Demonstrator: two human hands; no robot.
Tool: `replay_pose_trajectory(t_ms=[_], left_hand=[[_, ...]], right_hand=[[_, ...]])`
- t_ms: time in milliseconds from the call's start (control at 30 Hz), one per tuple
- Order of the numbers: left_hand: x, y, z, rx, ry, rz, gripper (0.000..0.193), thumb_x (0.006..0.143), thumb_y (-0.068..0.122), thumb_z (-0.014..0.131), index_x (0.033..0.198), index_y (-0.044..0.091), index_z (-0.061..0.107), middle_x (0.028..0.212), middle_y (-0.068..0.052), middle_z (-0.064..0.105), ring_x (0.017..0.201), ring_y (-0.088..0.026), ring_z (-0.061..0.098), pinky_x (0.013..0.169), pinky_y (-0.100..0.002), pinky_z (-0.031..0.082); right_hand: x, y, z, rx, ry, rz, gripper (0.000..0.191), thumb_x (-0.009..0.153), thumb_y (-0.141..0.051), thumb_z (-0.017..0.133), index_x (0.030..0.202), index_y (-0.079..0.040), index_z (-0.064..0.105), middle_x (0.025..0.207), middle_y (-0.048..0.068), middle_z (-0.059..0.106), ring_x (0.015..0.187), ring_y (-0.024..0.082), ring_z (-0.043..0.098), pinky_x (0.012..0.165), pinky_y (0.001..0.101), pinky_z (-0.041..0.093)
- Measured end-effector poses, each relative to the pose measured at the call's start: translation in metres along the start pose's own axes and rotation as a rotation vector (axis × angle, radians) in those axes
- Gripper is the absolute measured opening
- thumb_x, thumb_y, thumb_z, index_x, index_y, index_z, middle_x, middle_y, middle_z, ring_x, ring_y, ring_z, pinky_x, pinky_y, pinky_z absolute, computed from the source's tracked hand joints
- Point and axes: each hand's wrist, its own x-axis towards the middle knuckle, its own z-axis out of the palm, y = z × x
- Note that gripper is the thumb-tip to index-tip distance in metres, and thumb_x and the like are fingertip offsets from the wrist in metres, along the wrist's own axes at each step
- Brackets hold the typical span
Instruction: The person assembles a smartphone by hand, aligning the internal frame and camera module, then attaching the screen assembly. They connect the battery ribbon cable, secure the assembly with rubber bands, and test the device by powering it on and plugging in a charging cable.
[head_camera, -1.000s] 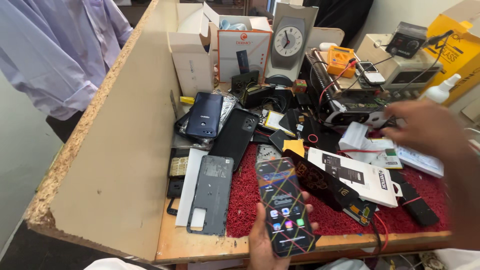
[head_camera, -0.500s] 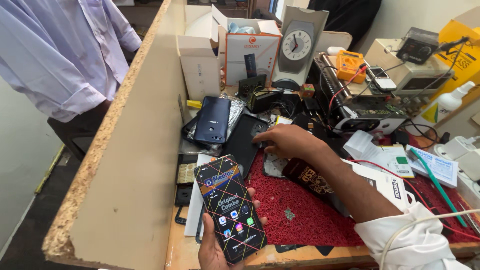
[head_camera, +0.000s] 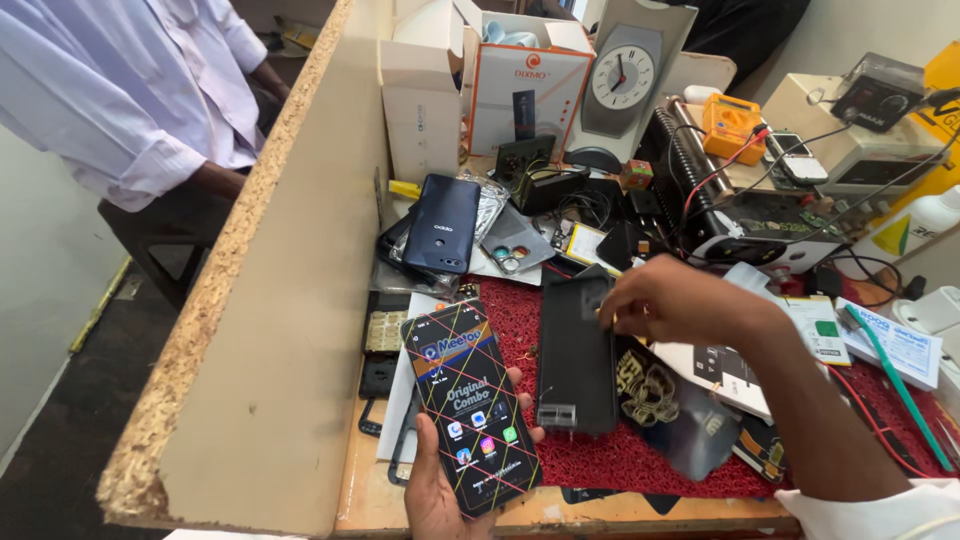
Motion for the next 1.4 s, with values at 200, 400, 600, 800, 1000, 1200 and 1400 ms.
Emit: replay_pose_trajectory(t_ms=[200, 400, 600, 800, 1000, 1200, 1400], left_hand=[[-0.002, -0.005, 0.001, -0.007, -0.016, -0.005, 0.071, 0.106, 0.050, 0.032, 0.160, 0.006, 0.021, 0.148, -0.036, 0.044, 0.128, -0.041, 0.057, 0.097, -0.057, 0.057], [0.002, -0.007, 0.001, -0.038, -0.029, -0.035, 0.071, 0.104, 0.052, 0.031, 0.159, 0.009, 0.020, 0.149, -0.034, 0.043, 0.129, -0.041, 0.056, 0.098, -0.057, 0.056], [0.001, -0.012, 0.000, -0.001, -0.033, -0.008, 0.070, 0.106, 0.050, 0.031, 0.159, 0.005, 0.020, 0.148, -0.036, 0.043, 0.128, -0.041, 0.057, 0.098, -0.058, 0.057], [0.002, -0.014, 0.004, 0.030, -0.017, 0.015, 0.069, 0.107, 0.048, 0.031, 0.159, 0.005, 0.022, 0.144, -0.037, 0.046, 0.125, -0.041, 0.059, 0.094, -0.057, 0.059], [0.001, -0.012, 0.008, 0.028, 0.016, -0.003, 0.068, 0.105, 0.049, 0.032, 0.157, 0.005, 0.024, 0.144, -0.035, 0.049, 0.124, -0.040, 0.060, 0.093, -0.057, 0.059], [-0.001, -0.011, 0.016, 0.073, 0.070, -0.005, 0.069, 0.105, 0.050, 0.033, 0.156, 0.004, 0.029, 0.142, -0.035, 0.051, 0.123, -0.040, 0.061, 0.093, -0.056, 0.059], [-0.005, -0.006, 0.025, 0.103, 0.116, -0.031, 0.069, 0.104, 0.051, 0.033, 0.155, 0.004, 0.031, 0.143, -0.034, 0.051, 0.125, -0.039, 0.060, 0.094, -0.055, 0.059]], right_hand=[[0.047, 0.003, 0.022, -0.254, 0.261, 0.022, 0.015, 0.082, -0.015, 0.069, 0.092, -0.012, 0.080, 0.083, 0.012, 0.077, 0.076, 0.028, 0.073, 0.074, 0.0419, 0.058], [0.098, 0.026, 0.067, -0.278, 0.577, 0.005, 0.013, 0.084, -0.019, 0.073, 0.085, -0.007, 0.078, 0.092, 0.013, 0.071, 0.084, 0.035, 0.071, 0.077, 0.0470, 0.057], [0.091, 0.030, 0.071, -0.303, 0.776, -0.071, 0.020, 0.087, -0.020, 0.072, 0.096, -0.003, 0.075, 0.094, 0.015, 0.066, 0.080, 0.037, 0.069, 0.069, 0.0460, 0.056], [0.093, 0.016, 0.061, -0.573, 0.668, -0.067, 0.009, 0.089, -0.013, 0.069, 0.092, -0.009, 0.076, 0.093, 0.011, 0.065, 0.078, 0.029, 0.072, 0.070, 0.0430, 0.059], [0.084, 0.017, 0.048, -0.281, 0.718, 0.003, 0.018, 0.070, -0.023, 0.079, 0.082, -0.010, 0.078, 0.094, 0.011, 0.068, 0.071, 0.032, 0.070, 0.064, 0.0448, 0.054], [0.075, 0.050, 0.024, 0.197, 0.609, -0.103, 0.019, 0.078, -0.021, 0.074, 0.083, -0.003, 0.073, 0.071, 0.005, 0.071, 0.067, 0.016, 0.068, 0.064, 0.0305, 0.055], [0.055, 0.080, 0.004, 0.999, 0.625, -0.014, 0.012, 0.080, -0.009, 0.052, 0.076, -0.002, 0.061, 0.072, 0.010, 0.068, 0.059, 0.014, 0.053, 0.054, 0.0275, 0.042]])
